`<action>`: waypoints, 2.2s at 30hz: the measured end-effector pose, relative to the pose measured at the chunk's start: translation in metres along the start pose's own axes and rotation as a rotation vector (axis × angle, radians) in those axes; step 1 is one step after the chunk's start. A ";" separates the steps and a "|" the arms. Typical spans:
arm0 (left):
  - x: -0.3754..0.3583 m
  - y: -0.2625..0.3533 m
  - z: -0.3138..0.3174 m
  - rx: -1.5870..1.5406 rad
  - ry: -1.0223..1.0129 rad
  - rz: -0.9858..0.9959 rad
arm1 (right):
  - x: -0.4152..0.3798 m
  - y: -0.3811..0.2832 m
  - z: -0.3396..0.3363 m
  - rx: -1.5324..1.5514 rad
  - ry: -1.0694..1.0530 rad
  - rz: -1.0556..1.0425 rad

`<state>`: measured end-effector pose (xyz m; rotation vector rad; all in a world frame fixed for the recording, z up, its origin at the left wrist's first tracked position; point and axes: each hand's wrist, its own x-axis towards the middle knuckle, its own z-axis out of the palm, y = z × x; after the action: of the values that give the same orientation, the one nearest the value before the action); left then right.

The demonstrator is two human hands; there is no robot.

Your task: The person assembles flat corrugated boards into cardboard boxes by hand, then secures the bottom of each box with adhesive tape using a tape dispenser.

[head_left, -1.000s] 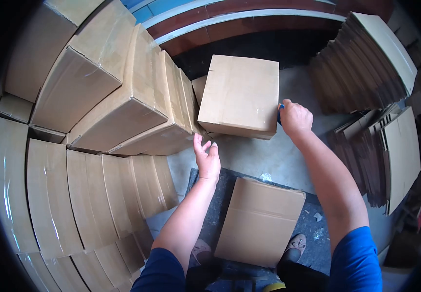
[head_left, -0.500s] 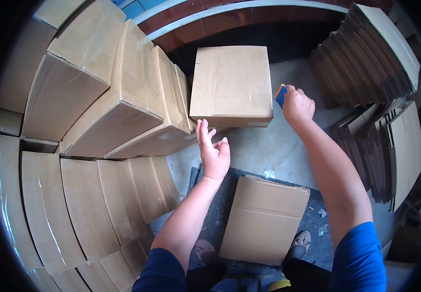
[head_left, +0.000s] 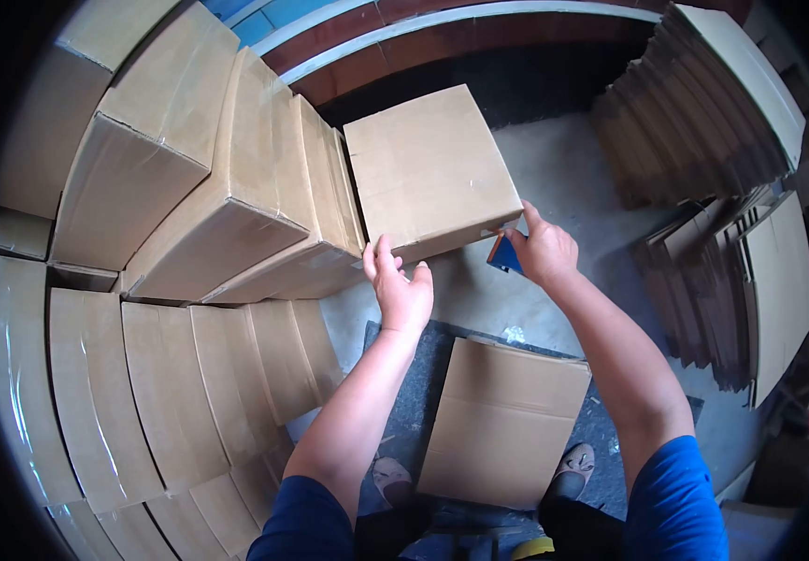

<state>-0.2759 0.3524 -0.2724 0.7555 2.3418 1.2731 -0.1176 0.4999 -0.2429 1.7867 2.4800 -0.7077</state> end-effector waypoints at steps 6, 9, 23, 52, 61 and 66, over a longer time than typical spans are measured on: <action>-0.016 -0.010 0.001 -0.562 0.089 0.090 | 0.021 -0.030 0.000 -0.002 -0.031 -0.004; -0.051 -0.009 -0.010 -0.124 0.045 0.372 | 0.016 -0.028 0.009 -0.030 0.009 0.046; -0.164 -0.098 0.004 0.148 -0.411 0.475 | 0.031 -0.099 -0.012 -0.140 -0.257 -0.122; -0.270 -0.210 -0.046 0.518 -0.438 -0.383 | -0.303 0.162 -0.041 -0.051 -0.831 -0.172; -0.314 -0.180 -0.064 0.483 -0.362 -0.423 | -0.373 0.157 -0.128 -0.038 -0.536 -0.017; -0.330 -0.125 -0.093 0.349 -0.447 -0.220 | -0.411 0.143 -0.152 -0.088 -0.387 -0.137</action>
<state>-0.1014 0.0339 -0.3089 0.7647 2.2120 0.5392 0.1942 0.2206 -0.0500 1.3111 2.3418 -0.8428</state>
